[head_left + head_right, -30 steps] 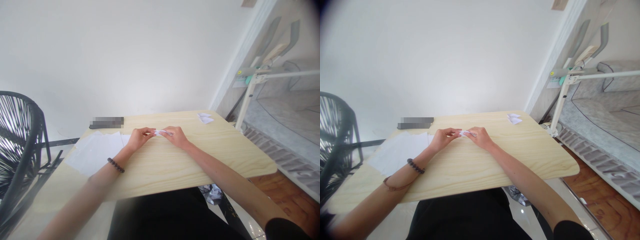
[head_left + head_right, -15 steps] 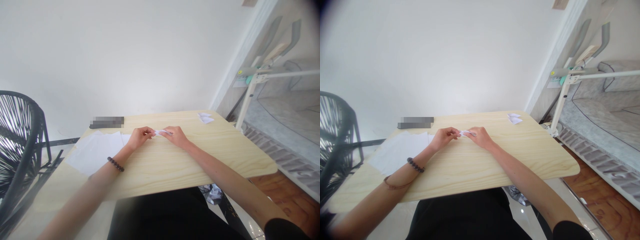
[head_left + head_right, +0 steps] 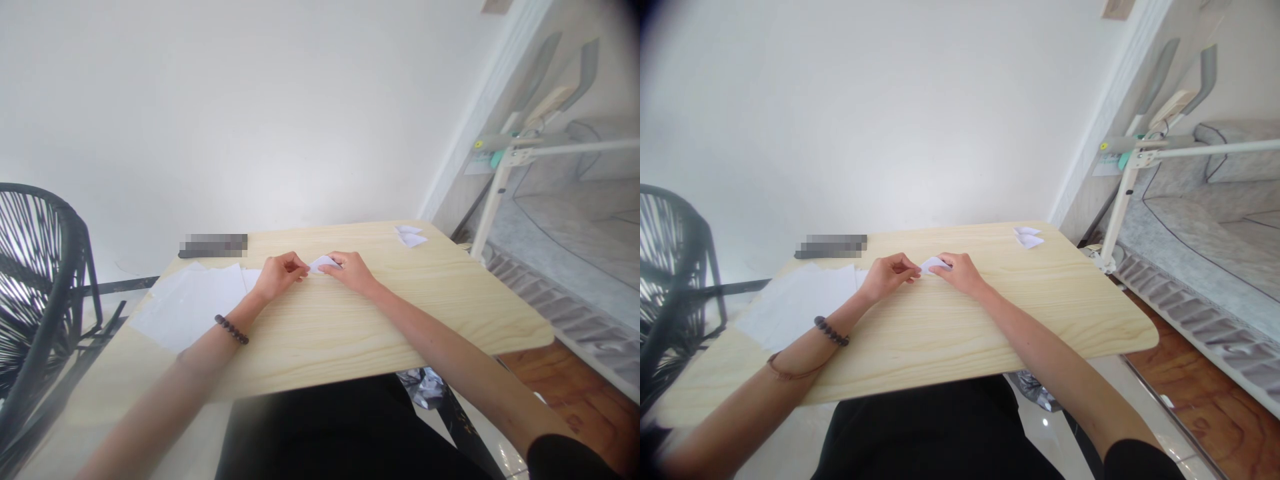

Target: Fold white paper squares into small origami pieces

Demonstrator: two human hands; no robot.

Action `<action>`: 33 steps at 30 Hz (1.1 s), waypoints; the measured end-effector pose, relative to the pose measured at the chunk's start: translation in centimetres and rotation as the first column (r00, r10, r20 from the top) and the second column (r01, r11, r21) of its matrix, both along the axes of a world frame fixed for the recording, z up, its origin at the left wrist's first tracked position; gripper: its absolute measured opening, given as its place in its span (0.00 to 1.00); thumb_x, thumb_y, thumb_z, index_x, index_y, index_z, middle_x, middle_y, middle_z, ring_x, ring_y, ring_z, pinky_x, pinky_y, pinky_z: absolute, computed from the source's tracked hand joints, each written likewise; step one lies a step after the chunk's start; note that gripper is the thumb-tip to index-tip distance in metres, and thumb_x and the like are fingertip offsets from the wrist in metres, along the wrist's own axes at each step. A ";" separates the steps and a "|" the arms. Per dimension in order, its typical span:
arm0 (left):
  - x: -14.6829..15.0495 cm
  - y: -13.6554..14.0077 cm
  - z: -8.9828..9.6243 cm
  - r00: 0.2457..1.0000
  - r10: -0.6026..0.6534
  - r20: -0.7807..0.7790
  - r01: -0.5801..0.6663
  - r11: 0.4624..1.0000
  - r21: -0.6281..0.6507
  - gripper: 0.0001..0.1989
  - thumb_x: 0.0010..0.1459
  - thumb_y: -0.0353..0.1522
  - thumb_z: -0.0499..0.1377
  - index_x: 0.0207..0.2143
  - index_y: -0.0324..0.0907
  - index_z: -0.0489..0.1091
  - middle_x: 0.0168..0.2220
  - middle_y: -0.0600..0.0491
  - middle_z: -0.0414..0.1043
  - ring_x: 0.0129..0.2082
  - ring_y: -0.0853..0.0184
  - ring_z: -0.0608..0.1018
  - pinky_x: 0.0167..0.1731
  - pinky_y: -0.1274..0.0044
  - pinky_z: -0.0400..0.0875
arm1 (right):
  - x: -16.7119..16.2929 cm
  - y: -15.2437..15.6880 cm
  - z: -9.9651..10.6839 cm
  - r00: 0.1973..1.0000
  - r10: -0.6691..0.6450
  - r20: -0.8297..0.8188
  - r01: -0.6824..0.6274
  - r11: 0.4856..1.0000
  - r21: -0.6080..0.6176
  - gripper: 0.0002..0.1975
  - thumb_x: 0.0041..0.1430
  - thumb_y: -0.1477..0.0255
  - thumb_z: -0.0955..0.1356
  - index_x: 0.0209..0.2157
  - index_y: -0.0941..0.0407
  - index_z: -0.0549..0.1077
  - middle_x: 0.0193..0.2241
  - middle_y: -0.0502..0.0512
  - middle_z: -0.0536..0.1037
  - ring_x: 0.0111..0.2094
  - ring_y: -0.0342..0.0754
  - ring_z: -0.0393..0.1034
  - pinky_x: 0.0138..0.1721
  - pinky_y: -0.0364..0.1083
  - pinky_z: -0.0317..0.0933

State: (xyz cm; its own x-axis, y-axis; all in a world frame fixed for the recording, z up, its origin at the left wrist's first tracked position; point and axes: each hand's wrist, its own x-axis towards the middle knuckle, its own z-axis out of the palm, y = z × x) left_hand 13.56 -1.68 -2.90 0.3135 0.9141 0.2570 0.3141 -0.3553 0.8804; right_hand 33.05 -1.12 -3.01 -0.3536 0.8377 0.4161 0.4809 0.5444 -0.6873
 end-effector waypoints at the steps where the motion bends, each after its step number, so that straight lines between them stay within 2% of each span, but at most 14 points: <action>1: 0.0 0.0 -0.1 1.000 0.006 -0.003 -0.006 1.000 0.008 0.11 0.47 0.38 0.57 0.25 0.37 0.65 0.26 0.50 0.72 0.26 0.68 0.75 0.27 0.76 0.71 | 0.0 0.0 0.0 1.000 0.001 0.013 -0.001 1.000 0.004 0.12 0.49 0.65 0.64 0.29 0.59 0.72 0.23 0.49 0.72 0.24 0.40 0.62 0.26 0.39 0.51; 6: 0.0 -0.1 0.0 0.997 -0.001 -0.074 0.007 0.996 0.085 0.12 0.48 0.39 0.56 0.27 0.37 0.67 0.30 0.49 0.73 0.26 0.68 0.75 0.27 0.77 0.71 | 0.3 0.0 0.0 0.999 -0.031 0.022 0.031 1.000 0.007 0.13 0.50 0.64 0.63 0.28 0.59 0.73 0.21 0.47 0.71 0.22 0.39 0.60 0.24 0.38 0.50; 10: -0.2 -0.4 0.6 0.988 0.007 -0.152 0.012 0.993 0.121 0.16 0.50 0.41 0.54 0.31 0.38 0.70 0.29 0.49 0.73 0.26 0.68 0.75 0.29 0.78 0.70 | 0.5 0.0 0.0 0.999 -0.046 0.023 0.045 0.999 0.012 0.13 0.50 0.64 0.63 0.28 0.59 0.73 0.21 0.48 0.71 0.23 0.40 0.61 0.23 0.39 0.50; 14: -0.3 -0.5 0.9 0.993 -0.002 -0.122 0.011 0.998 0.067 0.18 0.51 0.43 0.53 0.31 0.37 0.70 0.28 0.49 0.73 0.26 0.68 0.75 0.29 0.78 0.70 | 0.4 -0.1 0.2 0.999 -0.034 0.021 0.033 0.999 0.033 0.13 0.50 0.65 0.63 0.29 0.59 0.73 0.23 0.48 0.73 0.24 0.41 0.63 0.25 0.39 0.51; 20: -0.2 -0.2 0.5 0.996 -0.085 0.004 0.085 0.996 -0.030 0.17 0.49 0.42 0.55 0.30 0.35 0.69 0.29 0.49 0.72 0.29 0.68 0.74 0.31 0.75 0.72 | 0.2 -0.3 0.3 1.000 -0.002 0.020 0.001 0.998 0.068 0.12 0.51 0.65 0.63 0.31 0.58 0.74 0.25 0.48 0.74 0.25 0.41 0.64 0.27 0.39 0.52; 24: -0.3 -0.1 0.3 0.992 -0.115 0.052 0.118 0.991 -0.062 0.17 0.50 0.41 0.55 0.32 0.35 0.70 0.29 0.48 0.72 0.30 0.66 0.74 0.32 0.74 0.72 | 0.3 -0.3 0.3 1.000 0.002 0.027 -0.004 0.998 0.070 0.12 0.51 0.65 0.63 0.31 0.58 0.74 0.25 0.48 0.74 0.26 0.41 0.64 0.27 0.38 0.52; 29: -0.4 0.0 0.0 0.993 -0.116 0.019 0.117 0.987 -0.111 0.17 0.50 0.41 0.55 0.34 0.36 0.70 0.27 0.49 0.73 0.28 0.67 0.75 0.31 0.74 0.72 | 0.1 -0.3 0.2 1.000 -0.001 0.029 0.000 0.998 0.058 0.11 0.49 0.66 0.64 0.30 0.58 0.74 0.26 0.48 0.74 0.27 0.41 0.65 0.28 0.38 0.53; 33: -0.3 0.0 -0.1 0.988 -0.142 -0.058 0.136 0.986 -0.094 0.16 0.50 0.40 0.54 0.36 0.38 0.70 0.25 0.51 0.73 0.24 0.70 0.73 0.28 0.77 0.71 | 0.0 -0.4 0.3 0.999 0.005 0.040 -0.007 0.999 0.053 0.12 0.49 0.65 0.64 0.29 0.58 0.74 0.25 0.48 0.74 0.25 0.40 0.63 0.26 0.38 0.53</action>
